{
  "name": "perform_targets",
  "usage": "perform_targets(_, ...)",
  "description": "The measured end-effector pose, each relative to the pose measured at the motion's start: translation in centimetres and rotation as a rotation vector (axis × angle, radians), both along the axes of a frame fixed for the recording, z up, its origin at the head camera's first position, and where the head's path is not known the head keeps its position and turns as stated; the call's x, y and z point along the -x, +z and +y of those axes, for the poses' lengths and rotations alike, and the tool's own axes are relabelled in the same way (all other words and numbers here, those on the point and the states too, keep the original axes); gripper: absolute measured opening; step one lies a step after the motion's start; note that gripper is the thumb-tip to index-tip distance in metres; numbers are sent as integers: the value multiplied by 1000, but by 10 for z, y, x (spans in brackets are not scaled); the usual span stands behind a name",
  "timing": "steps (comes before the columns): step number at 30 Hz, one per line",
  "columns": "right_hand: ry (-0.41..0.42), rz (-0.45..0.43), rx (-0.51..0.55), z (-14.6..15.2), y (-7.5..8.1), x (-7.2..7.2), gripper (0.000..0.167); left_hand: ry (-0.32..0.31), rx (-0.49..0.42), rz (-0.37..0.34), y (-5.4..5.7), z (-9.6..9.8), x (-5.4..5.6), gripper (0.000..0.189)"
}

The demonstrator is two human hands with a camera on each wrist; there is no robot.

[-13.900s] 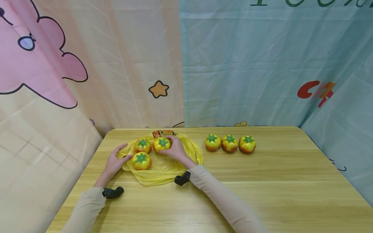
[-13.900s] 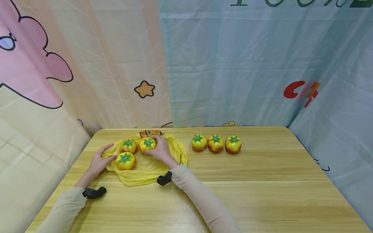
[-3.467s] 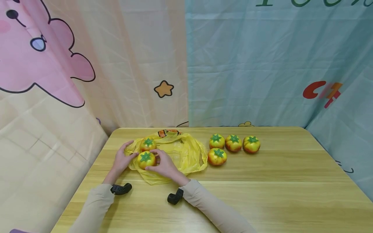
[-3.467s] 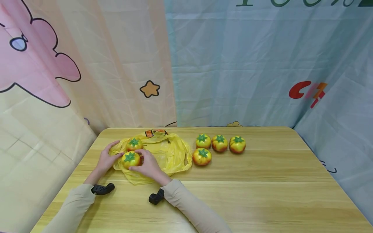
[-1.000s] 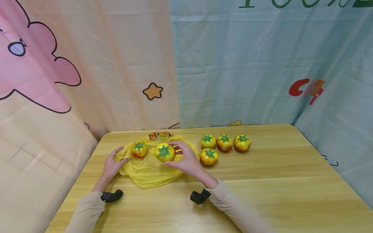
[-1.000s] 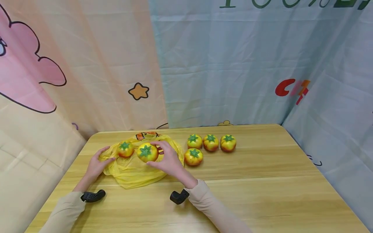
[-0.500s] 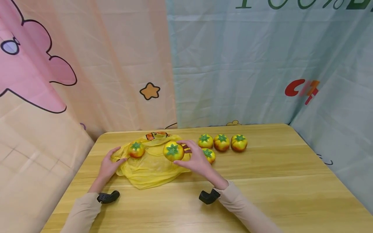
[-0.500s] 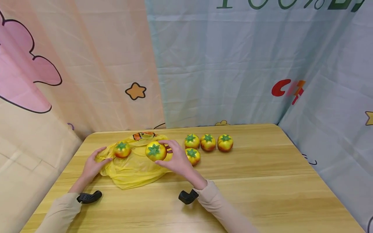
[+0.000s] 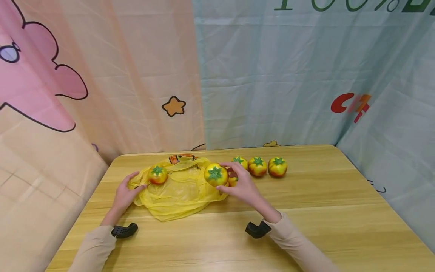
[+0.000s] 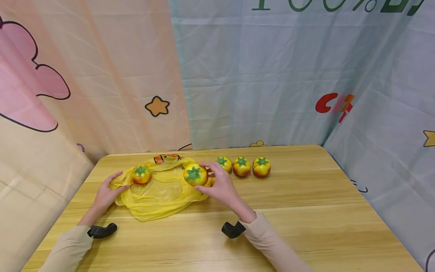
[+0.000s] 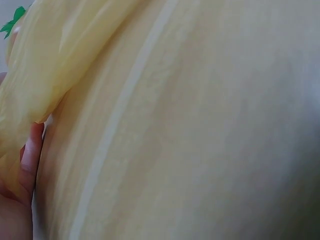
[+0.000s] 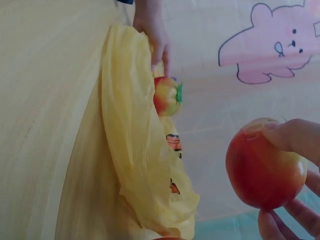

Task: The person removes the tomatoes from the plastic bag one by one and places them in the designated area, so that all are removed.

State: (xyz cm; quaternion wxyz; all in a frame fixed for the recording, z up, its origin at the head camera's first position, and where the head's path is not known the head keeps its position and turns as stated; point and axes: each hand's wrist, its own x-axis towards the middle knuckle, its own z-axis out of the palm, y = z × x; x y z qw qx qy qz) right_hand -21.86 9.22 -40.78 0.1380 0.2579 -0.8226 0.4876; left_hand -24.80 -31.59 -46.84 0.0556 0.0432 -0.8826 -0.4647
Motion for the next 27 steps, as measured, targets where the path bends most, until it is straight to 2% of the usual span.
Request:
perform_targets(16,-70,-19,-4,36,2,-3,62,-1,3,6,0,0,-1,71)
perform_targets(27,-133,-4,0,63,1,-5,65,-4,-1,35,-1,0,-1,70)
